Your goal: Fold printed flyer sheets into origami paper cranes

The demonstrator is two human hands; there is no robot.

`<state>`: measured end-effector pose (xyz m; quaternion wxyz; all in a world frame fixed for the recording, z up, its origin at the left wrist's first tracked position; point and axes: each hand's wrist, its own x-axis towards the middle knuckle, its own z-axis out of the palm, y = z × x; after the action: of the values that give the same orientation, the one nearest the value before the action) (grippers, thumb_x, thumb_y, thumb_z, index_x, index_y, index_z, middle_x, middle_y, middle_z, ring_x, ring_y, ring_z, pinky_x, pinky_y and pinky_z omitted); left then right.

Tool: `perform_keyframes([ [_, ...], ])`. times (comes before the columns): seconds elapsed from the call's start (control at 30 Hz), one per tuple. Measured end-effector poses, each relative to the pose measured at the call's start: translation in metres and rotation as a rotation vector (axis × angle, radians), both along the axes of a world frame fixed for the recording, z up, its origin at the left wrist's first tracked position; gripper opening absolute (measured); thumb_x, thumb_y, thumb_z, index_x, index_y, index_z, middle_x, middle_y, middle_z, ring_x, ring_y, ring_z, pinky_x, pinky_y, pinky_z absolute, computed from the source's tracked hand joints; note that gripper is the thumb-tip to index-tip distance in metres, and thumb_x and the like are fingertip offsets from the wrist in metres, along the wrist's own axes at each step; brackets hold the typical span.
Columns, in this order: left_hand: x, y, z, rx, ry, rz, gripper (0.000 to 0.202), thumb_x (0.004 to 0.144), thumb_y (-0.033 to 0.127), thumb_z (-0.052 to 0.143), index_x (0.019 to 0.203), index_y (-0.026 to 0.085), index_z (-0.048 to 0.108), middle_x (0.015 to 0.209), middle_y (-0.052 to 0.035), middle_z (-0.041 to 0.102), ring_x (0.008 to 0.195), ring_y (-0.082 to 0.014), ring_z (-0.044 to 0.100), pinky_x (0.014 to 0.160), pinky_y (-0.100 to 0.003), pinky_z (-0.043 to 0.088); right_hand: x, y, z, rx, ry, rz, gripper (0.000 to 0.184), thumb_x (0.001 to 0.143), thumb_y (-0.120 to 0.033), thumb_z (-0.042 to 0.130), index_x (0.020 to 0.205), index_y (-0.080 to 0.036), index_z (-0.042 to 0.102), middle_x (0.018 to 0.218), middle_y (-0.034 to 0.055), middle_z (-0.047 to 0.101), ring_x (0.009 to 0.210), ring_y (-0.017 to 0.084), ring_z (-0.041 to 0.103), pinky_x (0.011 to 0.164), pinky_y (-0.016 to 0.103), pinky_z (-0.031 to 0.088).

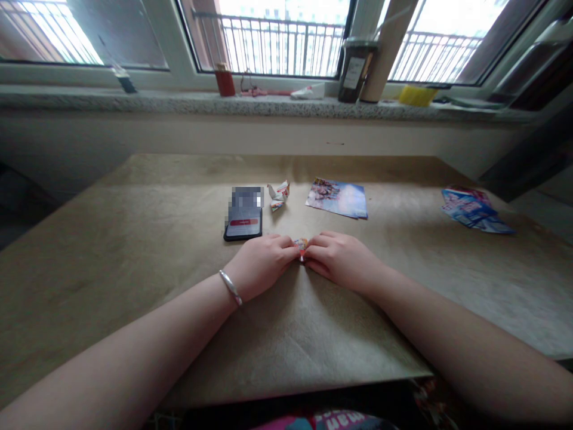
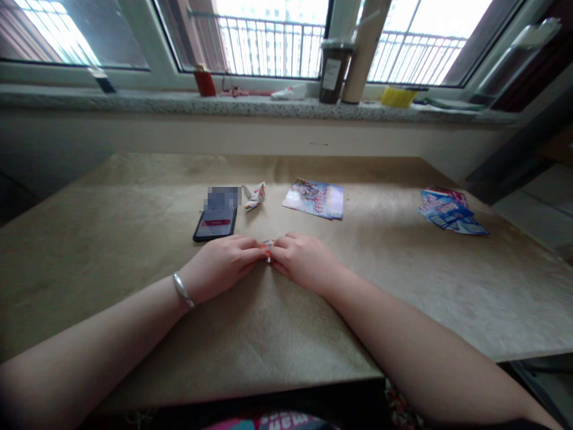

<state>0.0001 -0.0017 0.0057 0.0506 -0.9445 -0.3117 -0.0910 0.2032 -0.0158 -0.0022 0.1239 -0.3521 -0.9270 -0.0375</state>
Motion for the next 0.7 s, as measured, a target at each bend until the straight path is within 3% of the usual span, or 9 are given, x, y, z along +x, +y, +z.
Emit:
perform_keyframes([
  [0.3,0.0012,-0.0002,0.0029,-0.036,0.022,-0.023,0.018,0.086,0.014,0.051,0.095,0.02,0.066,0.089,-0.0034,0.064,0.08,-0.0164,0.057,0.074,-0.029,0.05,-0.0045,-0.0021,-0.0008,0.091,-0.075,-0.009,0.022,0.092,-0.024,0.045,0.091,-0.016,0.065,0.09,0.0063,0.066,0.079,0.018,0.056,0.069,0.03,0.042],
  [0.5,0.0003,-0.0002,0.0022,-0.054,0.008,-0.015,0.018,0.086,0.015,0.051,0.095,0.02,0.066,0.089,-0.0031,0.064,0.08,-0.0175,0.057,0.073,-0.03,0.05,-0.0054,-0.0067,-0.0005,0.156,-0.145,-0.032,0.019,0.091,-0.02,0.046,0.085,-0.017,0.063,0.082,0.0043,0.065,0.071,0.016,0.056,0.061,0.03,0.036],
  [0.7,0.0012,-0.0007,0.0035,-0.073,0.009,-0.002,0.019,0.085,0.014,0.052,0.096,0.02,0.067,0.089,-0.003,0.064,0.08,-0.0177,0.057,0.075,-0.031,0.05,-0.0076,-0.0099,0.0016,0.15,-0.112,-0.033,0.015,0.089,-0.018,0.048,0.093,-0.017,0.062,0.089,0.0055,0.065,0.076,0.017,0.056,0.063,0.03,0.037],
])
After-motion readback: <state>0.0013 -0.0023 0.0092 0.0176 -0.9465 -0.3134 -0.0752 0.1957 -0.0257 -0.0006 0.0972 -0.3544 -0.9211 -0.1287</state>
